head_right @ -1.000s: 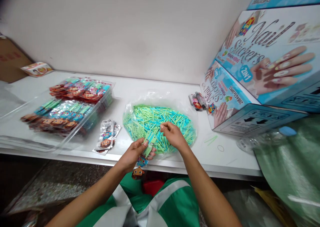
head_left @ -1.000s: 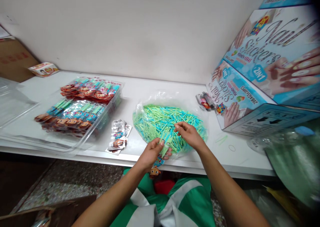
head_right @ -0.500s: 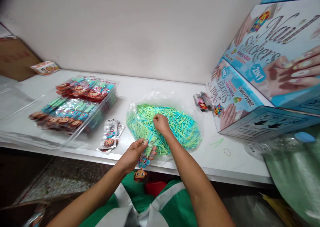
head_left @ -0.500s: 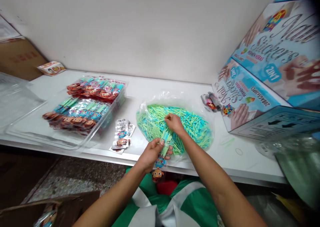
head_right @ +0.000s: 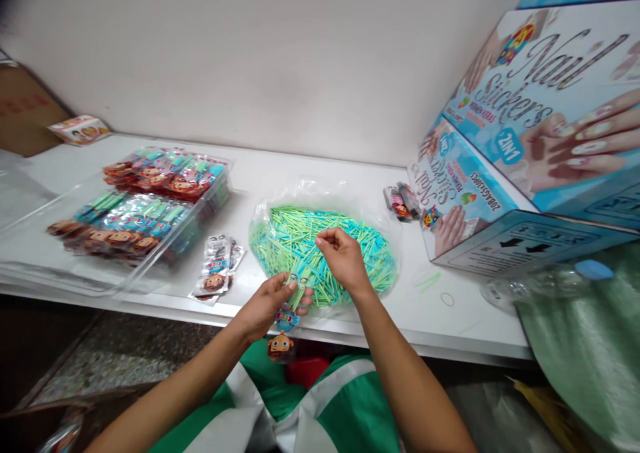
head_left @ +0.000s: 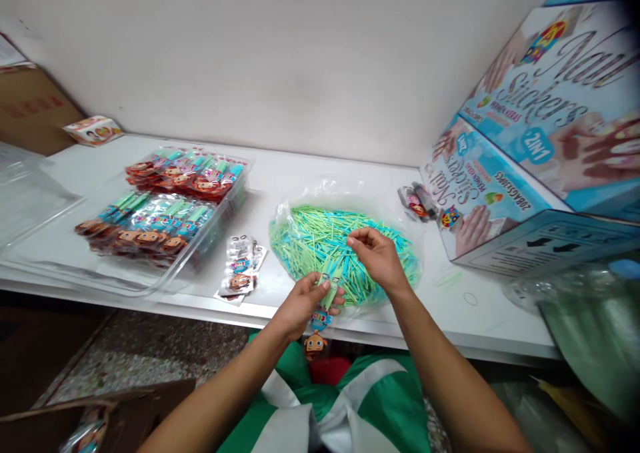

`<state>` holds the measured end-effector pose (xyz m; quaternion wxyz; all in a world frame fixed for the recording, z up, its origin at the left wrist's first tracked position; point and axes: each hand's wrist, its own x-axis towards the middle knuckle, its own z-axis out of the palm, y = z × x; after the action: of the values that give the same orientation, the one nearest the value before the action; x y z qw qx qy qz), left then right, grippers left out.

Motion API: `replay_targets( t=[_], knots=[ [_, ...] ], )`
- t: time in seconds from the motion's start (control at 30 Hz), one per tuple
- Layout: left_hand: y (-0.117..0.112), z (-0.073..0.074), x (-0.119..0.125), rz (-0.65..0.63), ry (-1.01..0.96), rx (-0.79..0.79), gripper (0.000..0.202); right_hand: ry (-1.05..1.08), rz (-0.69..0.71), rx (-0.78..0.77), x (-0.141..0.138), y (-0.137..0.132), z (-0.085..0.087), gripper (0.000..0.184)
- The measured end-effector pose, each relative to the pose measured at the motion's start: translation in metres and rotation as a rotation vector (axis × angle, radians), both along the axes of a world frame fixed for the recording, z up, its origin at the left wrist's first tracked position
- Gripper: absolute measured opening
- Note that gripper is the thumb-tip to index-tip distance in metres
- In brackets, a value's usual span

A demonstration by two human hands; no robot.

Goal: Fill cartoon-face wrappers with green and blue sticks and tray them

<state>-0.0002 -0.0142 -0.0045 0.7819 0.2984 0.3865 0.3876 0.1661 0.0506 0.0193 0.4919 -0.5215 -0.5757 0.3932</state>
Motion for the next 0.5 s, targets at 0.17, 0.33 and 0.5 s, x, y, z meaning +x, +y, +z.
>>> replay_targets(
  t=[0.17,0.33,0.5],
  knots=[
    [-0.001,0.005,0.001,0.004,0.001,0.021,0.038,-0.019,-0.018,0.053,0.002,-0.005,0.001,0.021],
    [-0.001,0.005,0.002,-0.004,-0.009,0.053,0.036,-0.121,0.066,0.038,-0.004,-0.019,0.003,0.019],
    [-0.002,0.006,0.001,-0.016,-0.005,0.062,0.037,-0.017,-0.056,0.090,-0.006,-0.021,0.008,0.021]
  ],
)
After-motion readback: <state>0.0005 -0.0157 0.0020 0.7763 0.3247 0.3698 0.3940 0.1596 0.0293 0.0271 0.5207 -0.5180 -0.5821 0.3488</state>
